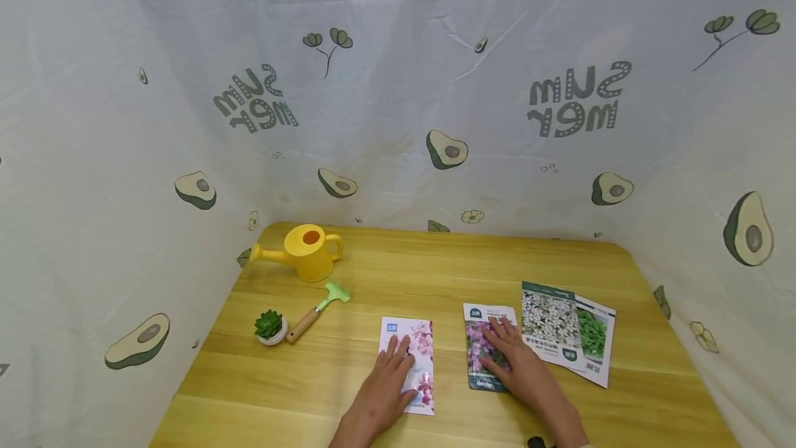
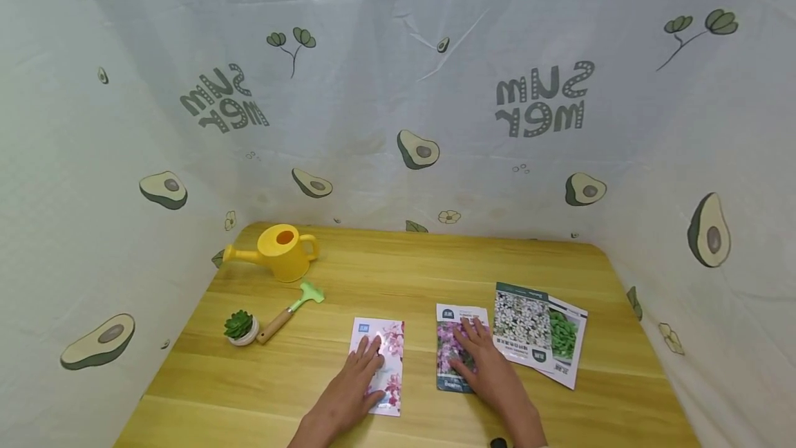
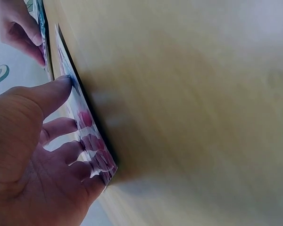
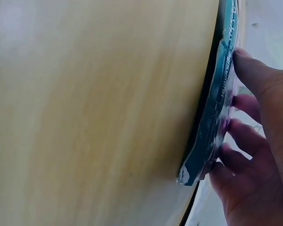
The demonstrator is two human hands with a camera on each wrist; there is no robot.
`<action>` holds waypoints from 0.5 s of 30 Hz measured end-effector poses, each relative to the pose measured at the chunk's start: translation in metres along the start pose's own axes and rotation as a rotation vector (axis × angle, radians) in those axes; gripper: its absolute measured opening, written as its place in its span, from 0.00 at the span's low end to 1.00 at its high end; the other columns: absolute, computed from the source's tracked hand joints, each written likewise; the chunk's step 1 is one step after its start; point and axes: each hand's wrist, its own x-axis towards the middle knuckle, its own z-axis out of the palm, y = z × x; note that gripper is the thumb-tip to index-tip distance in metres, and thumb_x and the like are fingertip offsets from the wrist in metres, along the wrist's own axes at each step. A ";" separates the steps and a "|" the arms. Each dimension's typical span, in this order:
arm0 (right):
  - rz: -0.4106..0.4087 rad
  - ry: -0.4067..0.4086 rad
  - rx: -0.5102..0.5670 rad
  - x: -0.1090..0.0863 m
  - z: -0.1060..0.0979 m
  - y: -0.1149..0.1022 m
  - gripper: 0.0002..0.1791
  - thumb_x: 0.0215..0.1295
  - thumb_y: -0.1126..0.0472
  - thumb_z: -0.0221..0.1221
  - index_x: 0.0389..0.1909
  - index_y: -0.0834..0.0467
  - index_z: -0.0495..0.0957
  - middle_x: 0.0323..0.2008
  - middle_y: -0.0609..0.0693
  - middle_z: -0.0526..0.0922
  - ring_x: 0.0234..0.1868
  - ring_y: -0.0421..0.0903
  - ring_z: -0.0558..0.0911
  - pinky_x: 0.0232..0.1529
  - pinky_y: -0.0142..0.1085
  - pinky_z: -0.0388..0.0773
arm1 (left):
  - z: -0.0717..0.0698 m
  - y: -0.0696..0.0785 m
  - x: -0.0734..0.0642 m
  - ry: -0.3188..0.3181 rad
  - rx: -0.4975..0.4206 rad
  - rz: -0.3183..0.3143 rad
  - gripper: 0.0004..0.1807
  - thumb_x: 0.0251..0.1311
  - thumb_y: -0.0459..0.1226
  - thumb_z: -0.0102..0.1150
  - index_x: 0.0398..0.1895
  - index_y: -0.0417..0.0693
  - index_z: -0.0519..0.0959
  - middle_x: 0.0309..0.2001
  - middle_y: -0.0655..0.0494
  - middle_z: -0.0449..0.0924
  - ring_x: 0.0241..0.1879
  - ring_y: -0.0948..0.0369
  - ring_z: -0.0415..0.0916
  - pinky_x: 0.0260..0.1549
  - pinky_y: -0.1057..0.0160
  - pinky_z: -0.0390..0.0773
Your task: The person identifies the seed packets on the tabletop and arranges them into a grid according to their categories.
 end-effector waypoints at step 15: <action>0.002 -0.033 0.037 -0.007 0.001 -0.008 0.37 0.72 0.48 0.70 0.76 0.61 0.74 0.80 0.65 0.65 0.82 0.71 0.58 0.75 0.69 0.64 | -0.001 0.002 0.000 0.004 0.026 0.003 0.28 0.70 0.45 0.71 0.69 0.46 0.75 0.85 0.46 0.59 0.84 0.44 0.54 0.79 0.42 0.63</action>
